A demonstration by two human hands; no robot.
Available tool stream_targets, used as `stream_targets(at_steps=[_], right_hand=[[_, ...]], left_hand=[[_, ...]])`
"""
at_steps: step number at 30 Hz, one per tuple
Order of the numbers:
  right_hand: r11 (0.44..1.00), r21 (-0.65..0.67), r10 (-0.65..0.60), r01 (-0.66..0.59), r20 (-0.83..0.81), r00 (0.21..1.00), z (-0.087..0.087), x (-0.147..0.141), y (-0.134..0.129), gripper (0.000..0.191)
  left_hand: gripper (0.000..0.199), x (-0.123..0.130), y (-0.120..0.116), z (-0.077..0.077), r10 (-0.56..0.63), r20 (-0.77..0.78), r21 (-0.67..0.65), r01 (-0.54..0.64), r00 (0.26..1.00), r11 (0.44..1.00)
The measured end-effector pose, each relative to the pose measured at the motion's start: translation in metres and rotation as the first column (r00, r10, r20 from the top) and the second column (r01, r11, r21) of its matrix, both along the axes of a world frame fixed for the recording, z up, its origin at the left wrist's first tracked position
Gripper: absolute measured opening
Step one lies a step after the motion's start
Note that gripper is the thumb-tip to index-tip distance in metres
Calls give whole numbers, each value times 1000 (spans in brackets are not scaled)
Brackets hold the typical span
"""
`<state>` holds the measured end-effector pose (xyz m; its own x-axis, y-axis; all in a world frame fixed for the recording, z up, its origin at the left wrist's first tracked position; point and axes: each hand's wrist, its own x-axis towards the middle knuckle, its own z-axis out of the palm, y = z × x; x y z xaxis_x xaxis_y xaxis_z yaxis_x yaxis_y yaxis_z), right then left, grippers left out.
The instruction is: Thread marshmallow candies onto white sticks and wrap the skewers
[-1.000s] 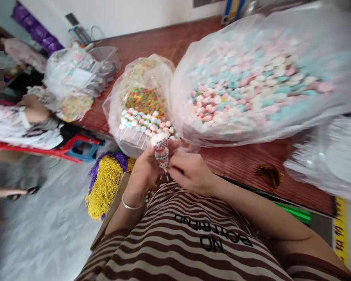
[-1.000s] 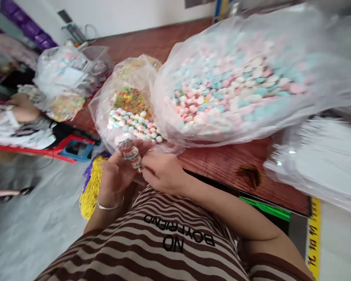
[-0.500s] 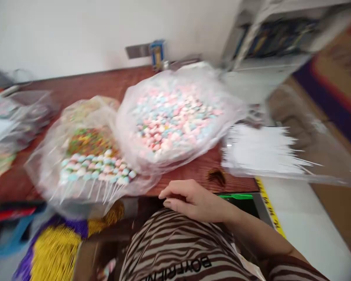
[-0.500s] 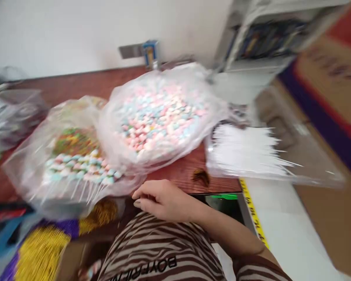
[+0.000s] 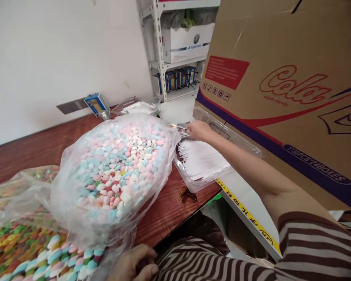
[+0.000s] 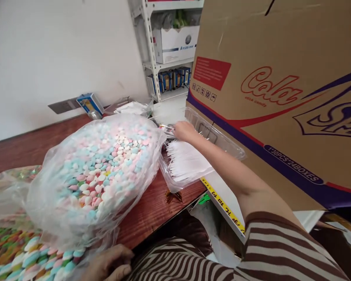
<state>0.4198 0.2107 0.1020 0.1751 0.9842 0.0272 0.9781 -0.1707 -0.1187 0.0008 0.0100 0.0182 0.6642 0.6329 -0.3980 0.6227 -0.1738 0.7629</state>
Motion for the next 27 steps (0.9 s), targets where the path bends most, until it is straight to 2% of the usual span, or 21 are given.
stream_targets(at_steps=[2, 4, 8, 11, 14, 17, 20, 22, 25, 26, 27], right_hand=[[999, 4, 32, -32, -12, 999, -8, -6, 25, 30], [998, 21, 58, -57, -34, 998, -20, -18, 41, 29], [993, 100, 79, -66, -133, 988, -42, -37, 52, 25], [989, 148, 34, 7, -274, 961, -48, -37, 56, 21], [976, 159, -57, 148, -472, 880, -43, -26, 61, 17], [935, 191, -90, 298, -687, 721, -27, -14, 59, 25], [879, 251, 3, 405, -853, 522, -3, -10, 42, 28], [855, 287, 101, 432, -909, 405, 13, -17, 19, 33], [865, 316, 249, 390, -945, 212, 23, -47, -32, 40], [880, 323, 334, 350, -942, 28, 22, -60, -52, 39], [902, 320, 363, 290, -926, -106, 19, -74, -72, 39]], left_hand=[[23, 23, 12, 2, -62, -4, 35, 62, 998, 997], [26, 35, 18, -1, -77, 1, 78, 77, 997, 994], [33, 32, 22, -15, -37, 32, 122, 33, 999, 992], [36, 25, 21, -23, -21, 12, 93, 20, 1000, 995], [39, 27, 18, -24, -37, -26, 66, 39, 999, 997], [39, 36, 15, -21, -43, -42, 62, 45, 998, 997], [35, 49, 14, -10, -48, -22, 51, 49, 999, 997], [32, 61, 11, 7, -59, 26, 47, 58, 998, 997], [28, 84, -2, 47, -147, 182, 90, 133, 972, 987], [30, 91, -9, 60, -206, 234, 122, 182, 950, 976], [31, 97, -17, 71, -259, 292, 145, 225, 921, 964]])
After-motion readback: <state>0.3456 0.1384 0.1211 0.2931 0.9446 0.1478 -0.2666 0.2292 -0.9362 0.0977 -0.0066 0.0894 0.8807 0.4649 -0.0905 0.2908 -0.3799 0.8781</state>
